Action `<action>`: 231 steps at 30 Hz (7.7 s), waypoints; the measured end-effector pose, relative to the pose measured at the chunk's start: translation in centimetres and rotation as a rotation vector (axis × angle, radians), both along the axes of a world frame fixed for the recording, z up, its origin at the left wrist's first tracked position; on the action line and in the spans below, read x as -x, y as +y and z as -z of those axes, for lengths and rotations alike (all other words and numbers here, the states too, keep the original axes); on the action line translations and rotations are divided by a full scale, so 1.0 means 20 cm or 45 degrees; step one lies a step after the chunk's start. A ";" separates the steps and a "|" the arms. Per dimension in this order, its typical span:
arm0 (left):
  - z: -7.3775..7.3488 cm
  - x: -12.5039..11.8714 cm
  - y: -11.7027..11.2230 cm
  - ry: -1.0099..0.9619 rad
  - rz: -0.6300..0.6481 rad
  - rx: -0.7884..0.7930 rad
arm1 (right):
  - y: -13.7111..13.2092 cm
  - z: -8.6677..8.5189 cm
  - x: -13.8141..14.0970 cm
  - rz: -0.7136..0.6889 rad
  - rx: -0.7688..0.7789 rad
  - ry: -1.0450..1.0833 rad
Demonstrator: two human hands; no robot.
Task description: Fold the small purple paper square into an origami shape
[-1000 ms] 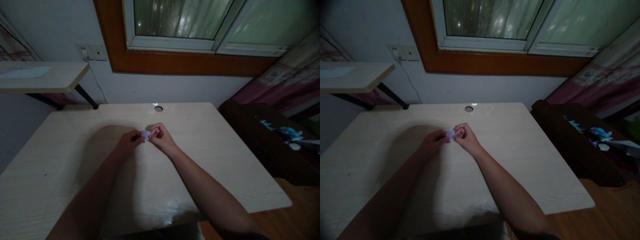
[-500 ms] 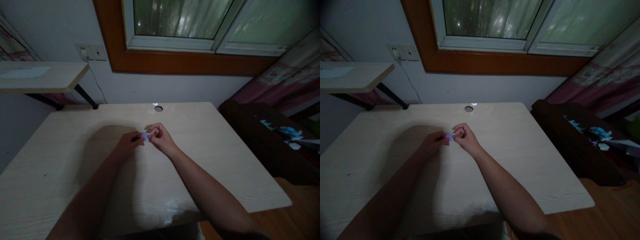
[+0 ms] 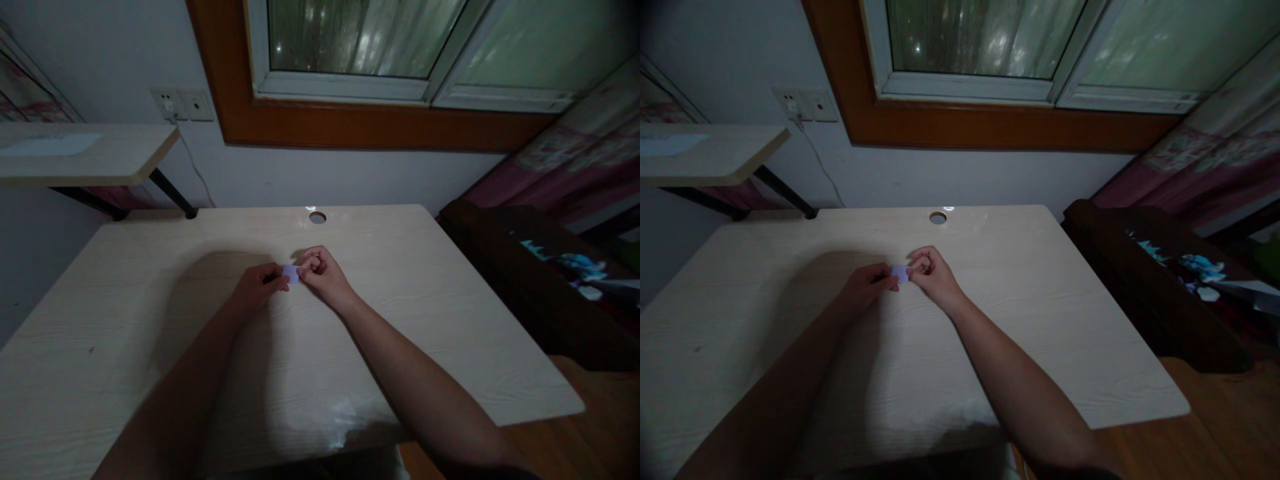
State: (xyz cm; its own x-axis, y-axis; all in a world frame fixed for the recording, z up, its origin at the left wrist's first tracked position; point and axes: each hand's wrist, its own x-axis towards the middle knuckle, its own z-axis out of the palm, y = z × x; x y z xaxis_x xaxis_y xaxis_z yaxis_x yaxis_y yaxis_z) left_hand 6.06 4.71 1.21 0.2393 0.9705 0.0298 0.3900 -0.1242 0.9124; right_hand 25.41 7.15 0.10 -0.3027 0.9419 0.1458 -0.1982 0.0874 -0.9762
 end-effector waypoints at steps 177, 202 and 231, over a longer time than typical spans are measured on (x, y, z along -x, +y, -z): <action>0.02 0.00 0.02 -0.185 -0.106 -0.012 | 0.01 0.02 -0.02 -0.045 0.003 0.001; 0.02 0.00 0.01 -0.252 -0.176 0.033 | 0.01 0.00 -0.02 0.033 -0.016 0.042; 0.06 0.00 0.04 -0.442 -0.212 -0.028 | 0.03 0.02 -0.03 -0.067 -0.018 -0.017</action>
